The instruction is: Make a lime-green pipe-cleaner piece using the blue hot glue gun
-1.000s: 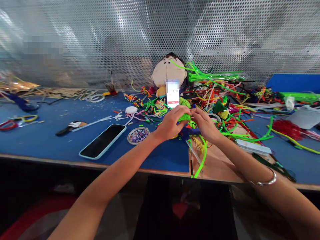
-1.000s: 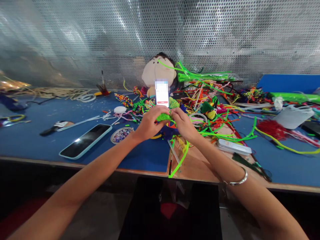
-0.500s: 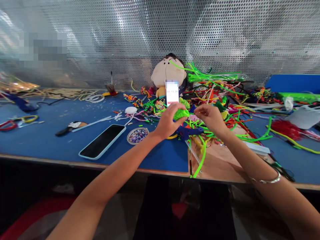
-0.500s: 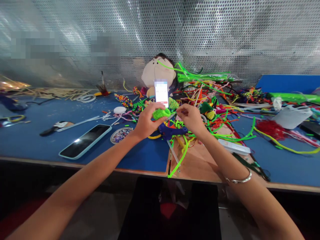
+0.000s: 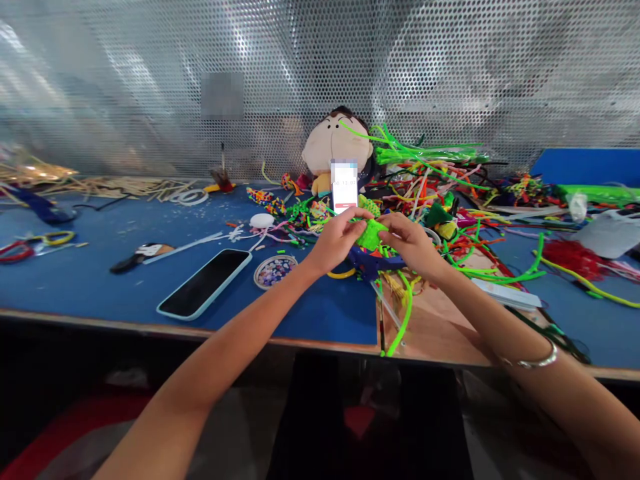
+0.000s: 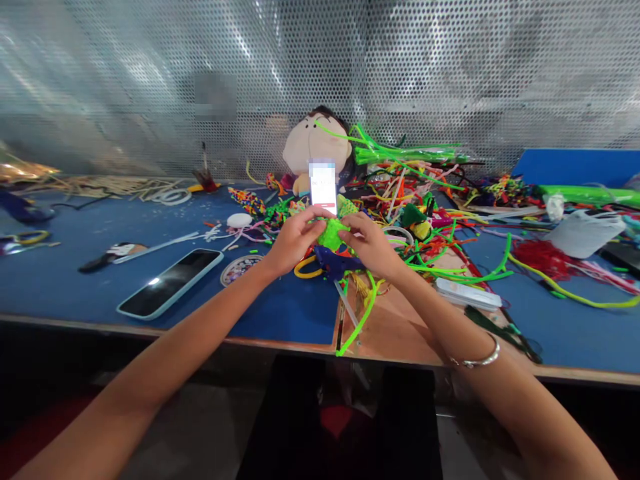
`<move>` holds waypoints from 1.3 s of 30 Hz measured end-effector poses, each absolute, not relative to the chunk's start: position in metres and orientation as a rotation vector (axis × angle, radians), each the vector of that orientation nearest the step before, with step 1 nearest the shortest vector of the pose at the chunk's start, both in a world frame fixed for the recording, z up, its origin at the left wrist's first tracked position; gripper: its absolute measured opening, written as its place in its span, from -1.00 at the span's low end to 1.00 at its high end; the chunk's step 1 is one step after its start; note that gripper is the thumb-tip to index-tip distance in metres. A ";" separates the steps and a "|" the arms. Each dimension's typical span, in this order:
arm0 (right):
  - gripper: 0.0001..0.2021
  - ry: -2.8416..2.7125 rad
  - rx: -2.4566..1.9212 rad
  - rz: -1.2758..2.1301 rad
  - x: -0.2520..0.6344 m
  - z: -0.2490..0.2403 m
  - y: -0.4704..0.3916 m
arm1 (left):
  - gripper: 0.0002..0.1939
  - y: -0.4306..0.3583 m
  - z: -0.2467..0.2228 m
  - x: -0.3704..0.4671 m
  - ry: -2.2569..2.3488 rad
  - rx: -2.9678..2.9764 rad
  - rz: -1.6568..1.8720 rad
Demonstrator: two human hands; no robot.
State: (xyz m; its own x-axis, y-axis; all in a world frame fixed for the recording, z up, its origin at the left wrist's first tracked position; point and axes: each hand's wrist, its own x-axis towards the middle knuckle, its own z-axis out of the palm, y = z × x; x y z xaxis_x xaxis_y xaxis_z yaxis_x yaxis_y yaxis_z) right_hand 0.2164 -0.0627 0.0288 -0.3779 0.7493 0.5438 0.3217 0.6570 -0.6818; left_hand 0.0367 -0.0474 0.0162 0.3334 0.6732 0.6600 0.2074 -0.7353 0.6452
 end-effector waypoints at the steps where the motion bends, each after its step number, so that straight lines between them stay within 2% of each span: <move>1: -0.74 -1.975 -0.838 0.617 0.218 0.029 -0.062 | -0.60 -0.046 0.016 0.036 0.747 2.135 1.378; 6: -0.67 -2.028 -0.859 0.698 0.220 0.032 -0.063 | -0.64 -0.044 0.017 0.035 0.640 1.930 1.186; 13: -0.69 -2.073 -0.802 0.755 0.222 0.036 -0.063 | -0.70 -0.047 0.021 0.030 0.609 1.918 1.005; 22: -0.73 -2.101 -0.817 0.676 0.224 0.035 -0.062 | -0.58 -0.050 0.019 0.037 0.687 2.269 1.169; 33: -0.87 -2.148 -0.879 0.535 0.221 0.031 -0.063 | -0.52 -0.043 0.008 0.041 0.772 2.420 1.253; 39: -0.73 -1.898 -0.872 0.690 0.221 0.039 -0.065 | -0.57 -0.053 0.019 0.038 0.740 2.287 1.401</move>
State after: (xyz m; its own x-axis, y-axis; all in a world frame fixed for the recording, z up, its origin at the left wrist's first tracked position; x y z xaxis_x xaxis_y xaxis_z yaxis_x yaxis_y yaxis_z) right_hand 0.2212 -0.0650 0.0386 -0.3387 0.7970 0.5000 0.2895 0.5939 -0.7506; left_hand 0.0381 -0.0532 0.0189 0.3722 0.6004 0.7078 0.2462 -0.7991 0.5484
